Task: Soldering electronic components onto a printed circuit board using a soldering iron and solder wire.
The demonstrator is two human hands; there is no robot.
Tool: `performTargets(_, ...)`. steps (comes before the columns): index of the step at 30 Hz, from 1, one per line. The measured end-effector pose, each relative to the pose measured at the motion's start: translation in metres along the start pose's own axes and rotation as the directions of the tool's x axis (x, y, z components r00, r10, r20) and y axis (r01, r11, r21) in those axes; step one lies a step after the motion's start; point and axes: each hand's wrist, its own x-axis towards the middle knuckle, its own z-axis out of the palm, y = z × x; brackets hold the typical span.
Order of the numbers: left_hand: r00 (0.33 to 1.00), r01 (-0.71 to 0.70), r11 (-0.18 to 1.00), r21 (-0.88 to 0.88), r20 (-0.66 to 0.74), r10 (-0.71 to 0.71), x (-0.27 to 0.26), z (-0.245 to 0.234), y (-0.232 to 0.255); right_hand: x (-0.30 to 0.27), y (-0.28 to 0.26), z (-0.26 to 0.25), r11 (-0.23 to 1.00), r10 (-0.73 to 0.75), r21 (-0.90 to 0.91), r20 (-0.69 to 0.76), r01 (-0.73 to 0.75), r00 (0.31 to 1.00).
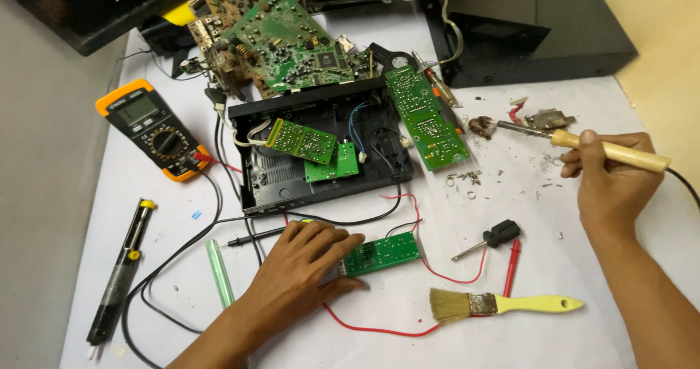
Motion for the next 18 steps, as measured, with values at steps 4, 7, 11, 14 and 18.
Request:
performTargets(4, 0.999, 0.012, 0.999, -0.031, -0.032, -0.013, 0.002, -0.023, -0.011, 0.002, 0.016, -0.008, 0.999, -0.031, 0.018, 0.006, 0.031, 0.999)
performTargets(7, 0.986, 0.055, 0.993, -0.106, -0.151, -0.071, 0.007, -0.043, -0.023, 0.008, 0.033, -0.014, 0.991, 0.105, 0.089, -0.012, -0.103, 0.994)
performTargets(11, 0.988, 0.111, 0.991, -0.078, -0.095, -0.119, 0.0, -0.065, -0.039, 0.017, 0.064, -0.022, 0.952, 0.241, 0.178, 0.065, -0.249, 0.968)
performTargets(14, 0.974, 0.207, 0.974, -0.093, 0.109, -0.197, -0.007, -0.083, -0.041, 0.019, 0.08, -0.026, 0.947, 0.24, 0.189, 0.118, -0.259, 0.963)
performTargets(18, 0.862, 0.316, 0.949, -0.017, 0.422, -0.28, -0.017, -0.097, -0.04, 0.028, 0.11, -0.028, 0.96, 0.261, 0.085, 0.084, -0.268, 0.962)
